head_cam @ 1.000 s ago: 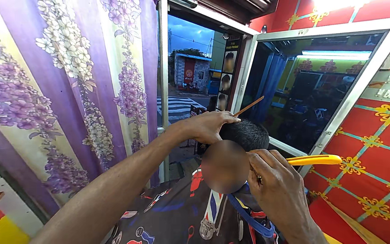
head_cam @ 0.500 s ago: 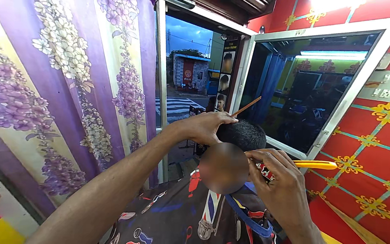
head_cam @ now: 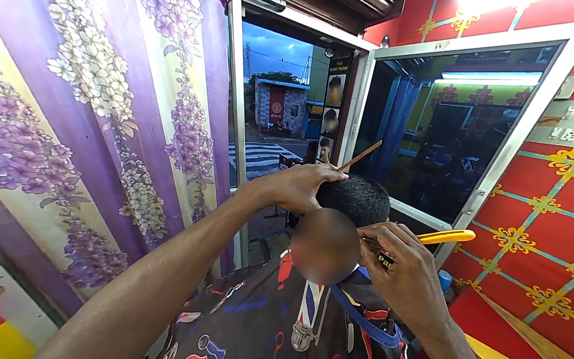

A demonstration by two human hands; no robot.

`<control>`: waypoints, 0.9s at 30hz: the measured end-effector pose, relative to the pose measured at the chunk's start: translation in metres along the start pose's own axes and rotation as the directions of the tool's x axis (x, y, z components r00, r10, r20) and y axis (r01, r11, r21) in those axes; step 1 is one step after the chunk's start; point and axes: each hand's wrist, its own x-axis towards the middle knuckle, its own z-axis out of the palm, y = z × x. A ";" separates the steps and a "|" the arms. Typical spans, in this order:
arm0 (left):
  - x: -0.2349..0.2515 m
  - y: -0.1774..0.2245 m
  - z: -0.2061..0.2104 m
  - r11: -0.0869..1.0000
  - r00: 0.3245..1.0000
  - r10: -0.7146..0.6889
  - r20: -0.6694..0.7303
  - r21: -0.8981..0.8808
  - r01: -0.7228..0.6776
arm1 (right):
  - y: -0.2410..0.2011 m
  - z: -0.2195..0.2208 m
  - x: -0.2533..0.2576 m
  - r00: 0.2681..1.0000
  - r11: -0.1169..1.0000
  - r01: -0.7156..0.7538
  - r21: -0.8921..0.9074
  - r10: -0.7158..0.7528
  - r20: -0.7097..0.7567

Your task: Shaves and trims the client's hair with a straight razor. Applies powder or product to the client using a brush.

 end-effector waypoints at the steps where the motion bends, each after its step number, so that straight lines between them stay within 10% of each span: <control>1: 0.000 0.000 0.000 1.000 1.000 -0.001 -0.004 0.001 0.001 | 0.001 0.000 0.000 1.000 1.000 -0.006 0.006 0.006 0.019; 27: -0.004 0.003 0.002 0.999 1.000 -0.024 -0.020 0.029 0.024 | -0.031 -0.009 0.006 0.986 0.935 0.152 -0.319 -0.168 -0.022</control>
